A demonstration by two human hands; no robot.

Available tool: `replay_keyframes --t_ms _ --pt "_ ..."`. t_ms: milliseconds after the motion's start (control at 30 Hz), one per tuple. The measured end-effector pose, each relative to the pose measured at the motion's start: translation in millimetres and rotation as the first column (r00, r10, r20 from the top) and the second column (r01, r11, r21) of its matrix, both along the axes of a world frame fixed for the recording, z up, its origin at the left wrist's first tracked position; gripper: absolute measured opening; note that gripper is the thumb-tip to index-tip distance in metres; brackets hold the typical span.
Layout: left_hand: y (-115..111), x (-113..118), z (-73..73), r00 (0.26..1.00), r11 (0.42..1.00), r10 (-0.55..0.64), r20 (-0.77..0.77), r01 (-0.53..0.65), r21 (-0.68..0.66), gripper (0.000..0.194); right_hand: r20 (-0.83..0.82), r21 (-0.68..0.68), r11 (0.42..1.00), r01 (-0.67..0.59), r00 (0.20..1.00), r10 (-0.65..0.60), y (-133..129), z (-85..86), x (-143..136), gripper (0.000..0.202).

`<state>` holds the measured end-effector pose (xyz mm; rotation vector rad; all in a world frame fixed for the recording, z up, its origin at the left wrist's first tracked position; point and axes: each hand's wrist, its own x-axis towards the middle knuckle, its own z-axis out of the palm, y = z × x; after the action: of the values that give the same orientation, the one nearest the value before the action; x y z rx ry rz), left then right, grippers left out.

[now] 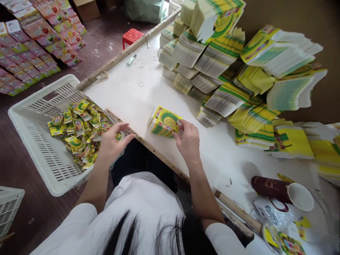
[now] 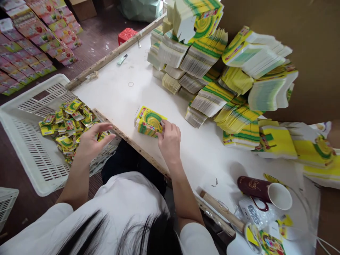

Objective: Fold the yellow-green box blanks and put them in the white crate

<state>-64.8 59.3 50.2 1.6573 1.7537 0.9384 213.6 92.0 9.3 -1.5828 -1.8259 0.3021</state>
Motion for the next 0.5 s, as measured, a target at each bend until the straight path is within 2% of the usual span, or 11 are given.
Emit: replay_keyframes --t_ms 100,133,200,267,333,400,433,500 --pt "-1 34 -13.2 0.944 0.963 -0.161 0.286 0.214 -0.163 0.046 -0.127 -0.013 1.0 -0.017 0.992 0.015 -12 15.3 -6 0.043" --pt "-1 46 -17.5 0.893 0.948 -0.189 0.41 0.274 -0.161 0.051 -0.2 -0.036 0.998 -0.059 0.979 0.051 -17 20.7 -9 0.044" --pt "-1 70 -22.3 0.729 0.939 -0.187 0.659 0.33 -0.099 0.056 -0.377 -0.082 0.976 -0.204 0.912 0.159 -29 29.0 -16 0.043" --pt "-3 92 -20.4 0.564 0.954 -0.131 0.815 0.296 -0.051 0.053 -0.573 -0.098 0.925 -0.368 0.781 0.25 -40 33.2 -24 0.04" --pt "-3 109 -13.8 0.48 0.981 -0.053 0.875 0.188 -0.044 0.049 -0.726 -0.074 0.874 -0.48 0.627 0.283 -50 34.0 -32 0.037" --pt "-3 118 -7.8 0.458 0.999 -0.011 0.889 0.051 -0.014 0.048 -0.784 -0.042 0.839 -0.543 0.538 0.309 -57 33.4 -39 0.042" --pt "-2 120 -6.4 0.462 1.0 -0.006 0.887 -0.019 0.017 0.048 -0.778 -0.035 0.827 -0.562 0.535 0.33 -60 32.9 -43 0.046" --pt "0 119 -7.6 0.511 0.992 -0.014 0.859 -0.101 0.076 0.057 -0.726 -0.045 0.822 -0.568 0.584 0.364 -63 31.5 -49 0.056"
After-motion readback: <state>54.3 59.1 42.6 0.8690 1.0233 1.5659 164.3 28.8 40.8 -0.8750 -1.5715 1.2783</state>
